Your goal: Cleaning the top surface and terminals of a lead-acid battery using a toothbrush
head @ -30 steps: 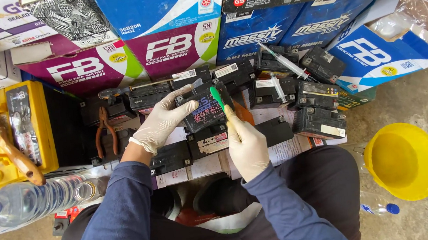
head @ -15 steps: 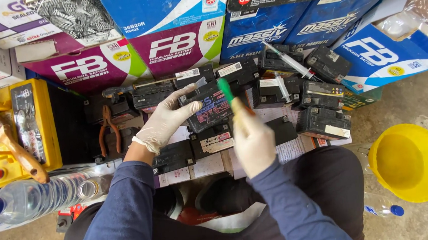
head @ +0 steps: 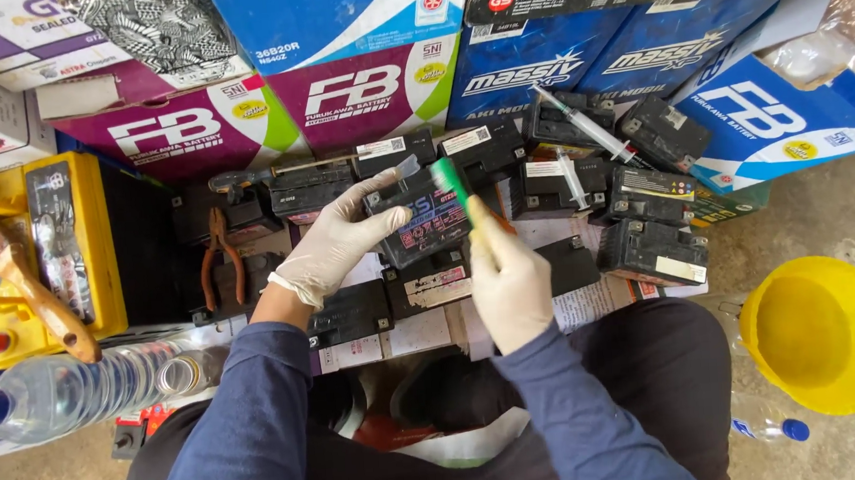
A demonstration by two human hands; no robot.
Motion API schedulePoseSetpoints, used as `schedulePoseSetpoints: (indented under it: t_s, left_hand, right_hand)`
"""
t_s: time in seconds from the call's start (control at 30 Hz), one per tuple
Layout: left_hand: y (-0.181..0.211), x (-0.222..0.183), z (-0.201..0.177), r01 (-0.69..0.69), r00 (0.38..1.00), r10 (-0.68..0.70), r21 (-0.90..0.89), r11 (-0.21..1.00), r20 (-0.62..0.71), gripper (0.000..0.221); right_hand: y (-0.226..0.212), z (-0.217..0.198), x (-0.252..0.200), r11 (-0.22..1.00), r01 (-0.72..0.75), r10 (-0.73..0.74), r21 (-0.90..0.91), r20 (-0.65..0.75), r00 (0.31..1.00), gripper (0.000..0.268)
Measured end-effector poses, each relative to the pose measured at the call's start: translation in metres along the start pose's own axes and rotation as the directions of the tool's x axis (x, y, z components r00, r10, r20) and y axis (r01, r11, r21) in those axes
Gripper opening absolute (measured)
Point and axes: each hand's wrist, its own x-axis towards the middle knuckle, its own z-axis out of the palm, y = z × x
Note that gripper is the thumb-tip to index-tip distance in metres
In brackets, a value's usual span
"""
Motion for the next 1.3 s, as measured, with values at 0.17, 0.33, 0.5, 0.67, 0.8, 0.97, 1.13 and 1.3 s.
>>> schedulePoseSetpoints:
  t_s: [0.17, 0.33, 0.5, 0.67, 0.8, 0.97, 1.13, 1.3]
  left_hand:
    - [0.001, 0.002, -0.003, -0.016, 1.000, 0.016, 0.016, 1.000, 0.001, 0.064]
    - [0.002, -0.004, -0.001, -0.015, 1.000, 0.016, -0.024, 1.000, 0.011, 0.065]
    - [0.002, -0.005, -0.009, -0.032, 0.998, 0.031, 0.024, 0.999, 0.047, 0.081]
    - [0.007, -0.009, -0.010, -0.020, 0.993, 0.008, 0.096, 0.995, 0.121, 0.094]
    - [0.010, -0.008, -0.017, 0.033, 0.988, -0.051, 0.121, 0.992, 0.143, 0.074]
    - [0.036, -0.023, -0.004, 0.122, 0.982, -0.111, -0.065, 0.990, 0.152, 0.071]
    - [0.022, -0.013, -0.013, 0.117, 0.987, -0.106, -0.078, 0.990, 0.122, 0.060]
    - [0.024, -0.016, -0.007, 0.093, 0.988, -0.081, -0.090, 0.992, 0.129, 0.057]
  right_hand:
    - [-0.040, -0.001, -0.005, 1.000, -0.003, 0.002, 0.021, 0.064, 0.998, 0.042]
    - [-0.015, 0.005, -0.002, 0.998, -0.054, 0.052, -0.029, -0.067, 0.996, 0.038]
    - [-0.028, 0.021, -0.027, 0.993, 0.043, -0.042, -0.108, 0.010, 0.999, 0.037]
    - [-0.043, 0.021, -0.016, 1.000, 0.008, -0.008, 0.007, 0.009, 1.000, 0.036]
    - [-0.043, 0.022, -0.027, 0.999, -0.042, 0.042, -0.010, 0.061, 0.997, 0.038]
    - [-0.036, 0.013, -0.019, 0.995, -0.095, 0.093, 0.013, 0.115, 0.989, 0.040]
    - [-0.049, 0.019, -0.036, 0.999, -0.022, 0.025, -0.032, 0.111, 0.994, 0.036]
    - [-0.036, 0.014, -0.013, 0.999, 0.038, -0.036, -0.022, 0.082, 0.996, 0.032]
